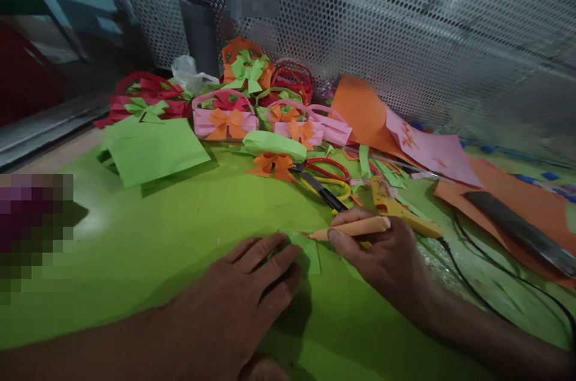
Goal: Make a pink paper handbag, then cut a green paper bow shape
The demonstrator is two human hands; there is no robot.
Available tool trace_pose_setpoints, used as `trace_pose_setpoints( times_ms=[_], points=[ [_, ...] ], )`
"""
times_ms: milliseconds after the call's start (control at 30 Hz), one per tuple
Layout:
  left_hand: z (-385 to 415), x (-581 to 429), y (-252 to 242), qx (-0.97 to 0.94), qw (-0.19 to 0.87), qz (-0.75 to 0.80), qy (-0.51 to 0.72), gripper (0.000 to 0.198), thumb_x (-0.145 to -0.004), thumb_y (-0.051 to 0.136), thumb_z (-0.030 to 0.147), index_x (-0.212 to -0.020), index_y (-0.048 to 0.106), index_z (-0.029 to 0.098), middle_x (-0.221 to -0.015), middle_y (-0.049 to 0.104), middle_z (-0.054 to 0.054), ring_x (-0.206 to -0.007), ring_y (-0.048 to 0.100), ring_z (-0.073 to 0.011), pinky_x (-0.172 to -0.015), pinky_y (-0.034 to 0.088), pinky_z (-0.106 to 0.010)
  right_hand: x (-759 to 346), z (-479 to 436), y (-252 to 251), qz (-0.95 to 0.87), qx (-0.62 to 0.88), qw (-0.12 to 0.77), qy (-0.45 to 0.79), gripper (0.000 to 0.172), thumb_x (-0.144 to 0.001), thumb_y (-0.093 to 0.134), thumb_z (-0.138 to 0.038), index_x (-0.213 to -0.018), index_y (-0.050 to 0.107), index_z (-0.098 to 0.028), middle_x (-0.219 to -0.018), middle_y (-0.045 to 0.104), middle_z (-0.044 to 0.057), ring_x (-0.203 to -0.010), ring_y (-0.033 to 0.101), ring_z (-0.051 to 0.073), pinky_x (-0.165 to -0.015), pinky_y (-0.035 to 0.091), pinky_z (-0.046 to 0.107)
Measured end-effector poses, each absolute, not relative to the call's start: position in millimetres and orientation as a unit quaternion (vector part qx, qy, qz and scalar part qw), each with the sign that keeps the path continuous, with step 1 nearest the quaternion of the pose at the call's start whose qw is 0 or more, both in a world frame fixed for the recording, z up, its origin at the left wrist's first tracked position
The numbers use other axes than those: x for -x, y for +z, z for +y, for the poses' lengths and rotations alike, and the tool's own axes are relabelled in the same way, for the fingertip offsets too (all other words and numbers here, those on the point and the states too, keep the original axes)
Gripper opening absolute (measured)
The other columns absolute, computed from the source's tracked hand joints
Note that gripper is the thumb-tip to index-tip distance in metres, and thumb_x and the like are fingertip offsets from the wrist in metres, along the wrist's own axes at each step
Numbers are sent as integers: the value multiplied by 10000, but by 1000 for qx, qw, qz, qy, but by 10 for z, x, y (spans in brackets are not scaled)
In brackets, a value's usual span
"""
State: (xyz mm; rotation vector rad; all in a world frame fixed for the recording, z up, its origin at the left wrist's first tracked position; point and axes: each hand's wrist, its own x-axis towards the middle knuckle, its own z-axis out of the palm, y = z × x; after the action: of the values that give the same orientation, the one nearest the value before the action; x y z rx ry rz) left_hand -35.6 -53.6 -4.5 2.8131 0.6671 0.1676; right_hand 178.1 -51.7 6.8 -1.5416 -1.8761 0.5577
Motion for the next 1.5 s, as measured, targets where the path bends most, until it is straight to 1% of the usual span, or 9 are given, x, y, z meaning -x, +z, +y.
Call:
trace_pose_setpoints(
  times_ms=[100,333,633,833,1033,1167,1267,1367,1500],
  points=[
    [-531,346,-51,-962,128,237,44,688,-798,341,639,-1266,479,154,-1354,439,-125,-1231,362,-308,-1031,244,-454,-1792,-521,75,-722,576,321,210,128,-757,553,-135,-660,627,-173,-595,603,-24,-564,588,122,-475,429,188],
    [-536,356,-24,-965,107,232,53,675,-805,331,632,-1240,508,146,-1324,475,-127,-1193,416,-315,-1002,284,-446,-1810,-550,105,-718,587,315,202,123,-744,558,-130,-643,607,-180,-565,601,-39,-495,547,99,-443,410,181],
    [-518,333,-32,-968,99,228,43,695,-807,303,642,-1239,508,137,-1328,469,-136,-1196,412,-333,-986,303,-466,-1800,-576,119,-720,602,289,191,127,-756,542,-173,-645,605,-175,-544,577,-34,-476,517,106,-416,368,207],
    [-525,349,-43,-969,98,226,38,673,-810,326,626,-1259,484,150,-1346,452,-124,-1212,400,-322,-995,302,-450,-1799,-583,129,-720,601,285,199,138,-760,534,-181,-636,595,-179,-530,569,-38,-452,506,100,-402,361,206],
    [-532,347,-51,-967,109,232,18,693,-800,326,639,-1267,475,149,-1358,437,-121,-1229,379,-327,-1011,287,-461,-1806,-618,179,-727,587,285,214,139,-752,537,-169,-623,586,-181,-548,583,-29,-501,537,114,-436,386,206],
    [-543,345,-32,-965,110,239,-5,666,-797,386,604,-1292,444,163,-1382,406,-115,-1250,350,-327,-1017,280,-470,-1793,-634,196,-709,575,343,222,136,-749,544,-157,-624,584,-192,-532,559,-47,-487,518,92,-441,404,177],
    [-541,344,-28,-964,111,240,-11,688,-789,375,624,-1294,443,162,-1388,395,-118,-1248,349,-341,-1010,286,-484,-1791,-610,161,-699,562,388,213,120,-747,569,-143,-643,597,-194,-573,591,-47,-524,545,84,-481,430,152],
    [-536,343,-28,-966,108,236,-10,676,-811,351,606,-1312,417,157,-1404,372,-111,-1257,337,-330,-1019,279,-470,-1792,-577,105,-707,555,382,213,96,-750,587,-140,-677,620,-192,-628,629,-39,-568,573,85,-518,445,147],
    [-540,339,-18,-966,106,235,-3,694,-811,323,626,-1306,428,151,-1396,382,-119,-1254,341,-332,-1023,271,-478,-1787,-550,65,-716,557,363,211,95,-754,582,-145,-679,626,-183,-640,641,-32,-568,578,94,-512,444,165]
  ],
)
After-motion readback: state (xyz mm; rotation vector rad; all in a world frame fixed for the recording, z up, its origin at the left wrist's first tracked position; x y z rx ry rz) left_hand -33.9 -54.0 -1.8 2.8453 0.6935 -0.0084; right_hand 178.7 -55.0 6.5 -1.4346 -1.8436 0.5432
